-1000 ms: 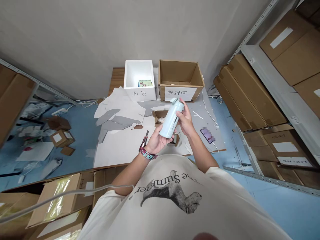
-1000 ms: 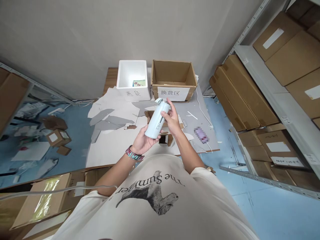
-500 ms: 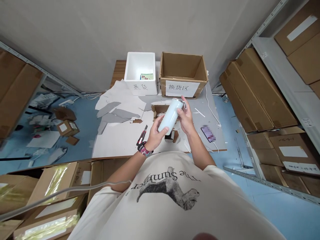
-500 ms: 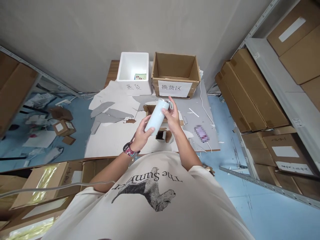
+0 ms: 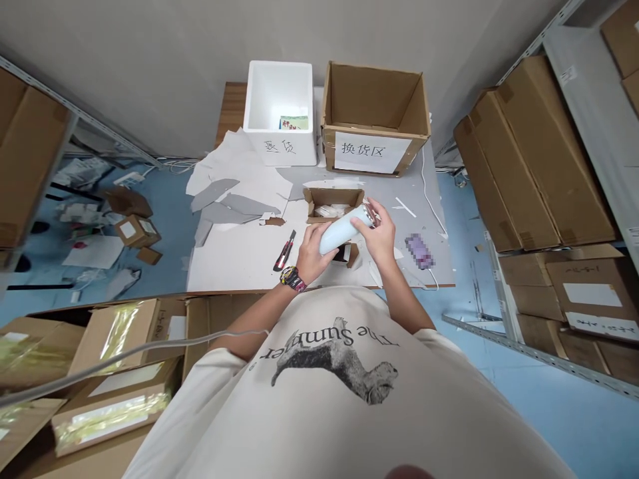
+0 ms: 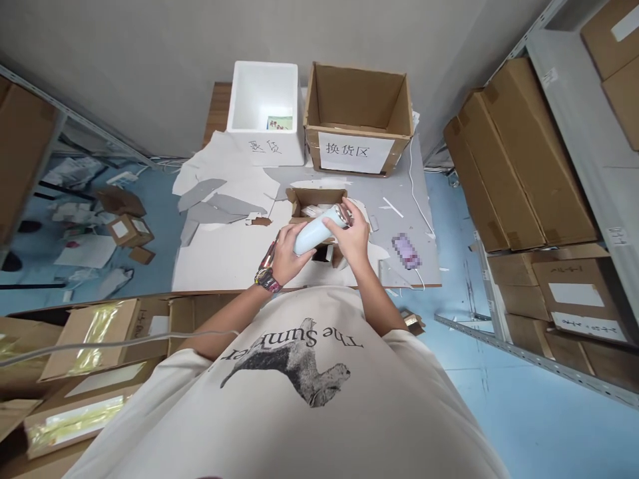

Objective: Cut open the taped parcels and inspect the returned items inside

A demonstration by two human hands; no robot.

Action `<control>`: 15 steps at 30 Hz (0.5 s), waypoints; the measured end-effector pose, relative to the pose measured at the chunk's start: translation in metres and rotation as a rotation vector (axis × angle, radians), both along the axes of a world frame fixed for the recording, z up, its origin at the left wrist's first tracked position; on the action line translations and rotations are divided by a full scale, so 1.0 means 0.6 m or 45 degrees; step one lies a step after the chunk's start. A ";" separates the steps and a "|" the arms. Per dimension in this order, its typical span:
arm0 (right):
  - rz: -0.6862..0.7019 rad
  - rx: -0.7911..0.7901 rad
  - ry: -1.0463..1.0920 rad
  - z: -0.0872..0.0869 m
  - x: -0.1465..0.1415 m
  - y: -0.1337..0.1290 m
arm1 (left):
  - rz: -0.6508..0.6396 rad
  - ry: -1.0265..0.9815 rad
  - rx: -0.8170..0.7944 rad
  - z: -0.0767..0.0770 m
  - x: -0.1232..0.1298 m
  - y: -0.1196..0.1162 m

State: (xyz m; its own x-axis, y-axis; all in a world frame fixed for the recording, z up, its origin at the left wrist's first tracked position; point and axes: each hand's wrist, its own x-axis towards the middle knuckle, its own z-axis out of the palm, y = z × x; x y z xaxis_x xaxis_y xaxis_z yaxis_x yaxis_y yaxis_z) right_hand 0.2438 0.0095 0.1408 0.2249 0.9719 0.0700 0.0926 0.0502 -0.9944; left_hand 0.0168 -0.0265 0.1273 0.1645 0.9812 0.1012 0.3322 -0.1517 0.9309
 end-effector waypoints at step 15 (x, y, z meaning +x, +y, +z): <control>-0.090 0.056 -0.097 -0.041 0.020 -0.066 | -0.438 0.192 -0.289 -0.175 -0.028 0.045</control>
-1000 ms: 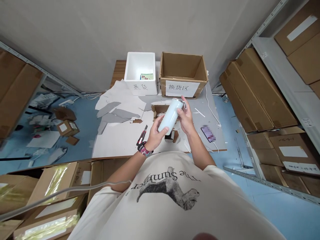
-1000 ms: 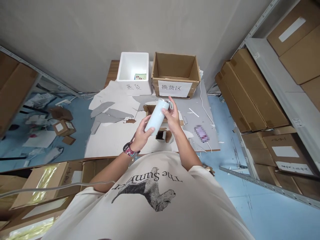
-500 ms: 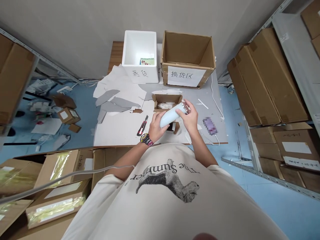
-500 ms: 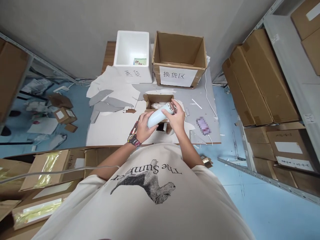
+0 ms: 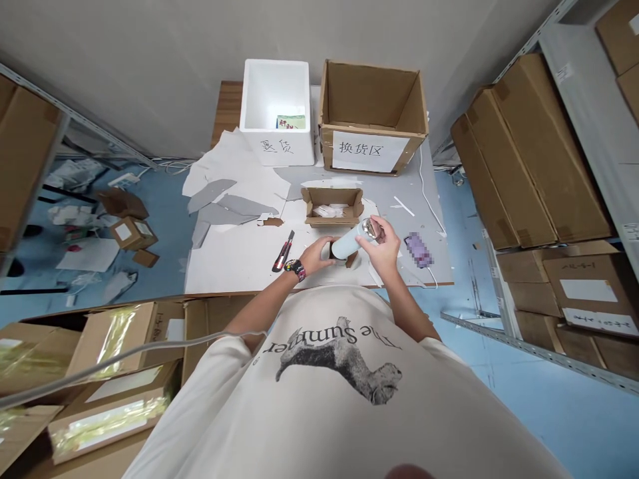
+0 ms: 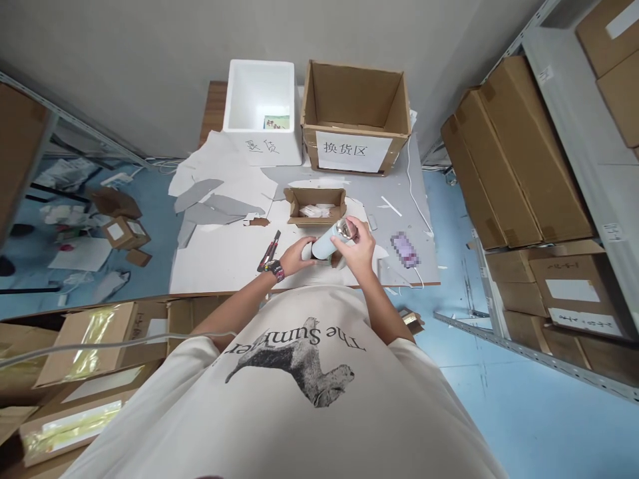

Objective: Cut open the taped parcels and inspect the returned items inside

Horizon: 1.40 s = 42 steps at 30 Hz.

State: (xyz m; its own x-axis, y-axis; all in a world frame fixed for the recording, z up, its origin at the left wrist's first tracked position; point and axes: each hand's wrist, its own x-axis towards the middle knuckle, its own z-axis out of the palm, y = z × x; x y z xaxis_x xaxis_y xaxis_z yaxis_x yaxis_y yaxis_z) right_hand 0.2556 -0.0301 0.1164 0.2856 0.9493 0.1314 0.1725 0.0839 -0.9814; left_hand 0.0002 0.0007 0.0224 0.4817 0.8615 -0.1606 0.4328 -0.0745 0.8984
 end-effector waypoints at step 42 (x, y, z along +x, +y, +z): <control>0.376 -0.435 -0.315 -0.224 0.004 -0.041 | -0.060 0.305 -0.027 -0.086 0.002 0.009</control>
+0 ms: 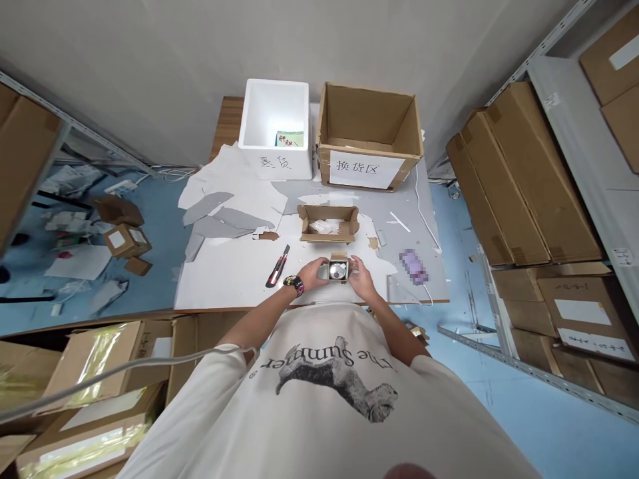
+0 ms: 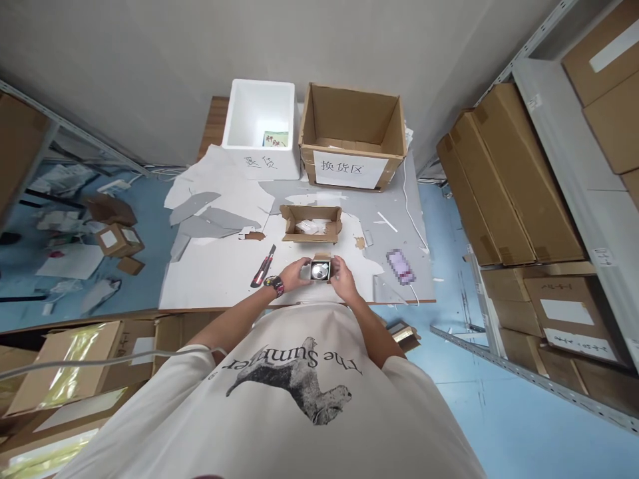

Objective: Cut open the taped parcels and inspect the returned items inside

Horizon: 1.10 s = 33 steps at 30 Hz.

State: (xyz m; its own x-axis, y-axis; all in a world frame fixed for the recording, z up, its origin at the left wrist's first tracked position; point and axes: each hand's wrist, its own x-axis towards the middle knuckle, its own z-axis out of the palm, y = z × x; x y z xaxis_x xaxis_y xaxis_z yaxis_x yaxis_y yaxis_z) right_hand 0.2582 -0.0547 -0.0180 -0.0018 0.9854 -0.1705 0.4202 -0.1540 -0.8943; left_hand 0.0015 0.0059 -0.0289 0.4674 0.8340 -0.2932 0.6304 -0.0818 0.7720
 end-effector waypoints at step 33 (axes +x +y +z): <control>0.123 0.326 -0.276 0.311 -0.006 0.021 | -0.331 -0.235 0.298 0.248 0.019 0.084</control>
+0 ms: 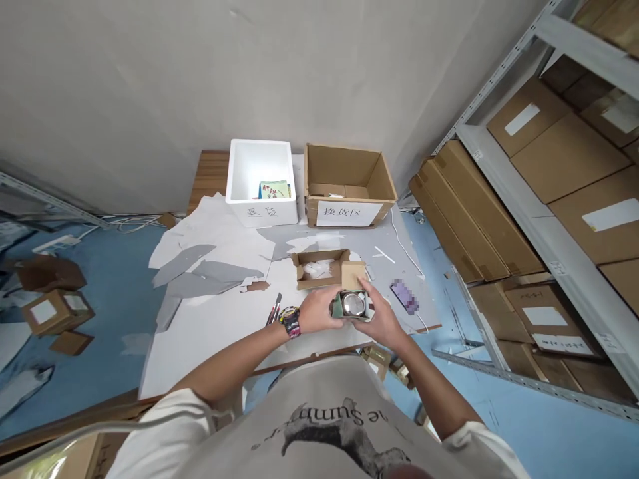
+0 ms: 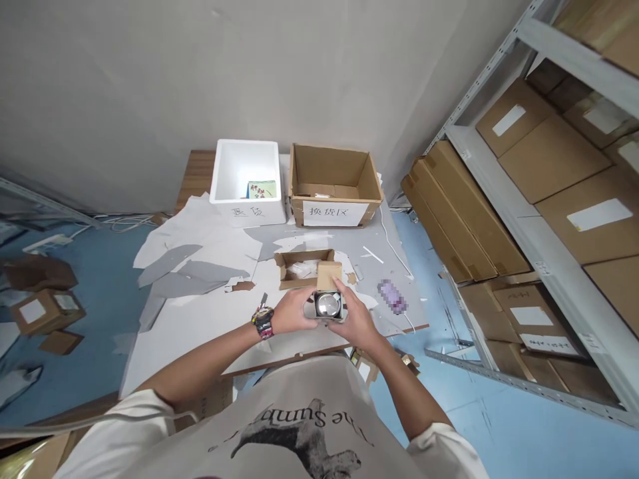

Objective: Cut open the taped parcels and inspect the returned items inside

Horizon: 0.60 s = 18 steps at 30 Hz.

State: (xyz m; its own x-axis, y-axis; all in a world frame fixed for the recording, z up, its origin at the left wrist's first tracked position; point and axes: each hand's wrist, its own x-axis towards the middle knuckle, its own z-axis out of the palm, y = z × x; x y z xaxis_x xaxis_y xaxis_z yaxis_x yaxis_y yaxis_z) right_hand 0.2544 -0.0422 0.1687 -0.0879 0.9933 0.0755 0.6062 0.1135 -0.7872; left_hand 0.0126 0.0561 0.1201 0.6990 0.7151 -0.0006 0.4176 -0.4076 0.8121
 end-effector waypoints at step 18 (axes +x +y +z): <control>0.082 0.367 -0.089 0.020 0.216 0.850 | 0.211 0.059 0.240 0.102 0.264 0.782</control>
State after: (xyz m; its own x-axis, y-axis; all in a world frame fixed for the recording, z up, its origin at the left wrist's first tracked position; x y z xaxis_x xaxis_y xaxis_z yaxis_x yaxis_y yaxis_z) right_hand 0.3839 0.4676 0.1809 -0.1650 0.9239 0.3452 0.6423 0.3662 -0.6733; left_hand 0.1712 0.5252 0.1810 0.5748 0.8102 0.1145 0.5262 -0.4732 0.7065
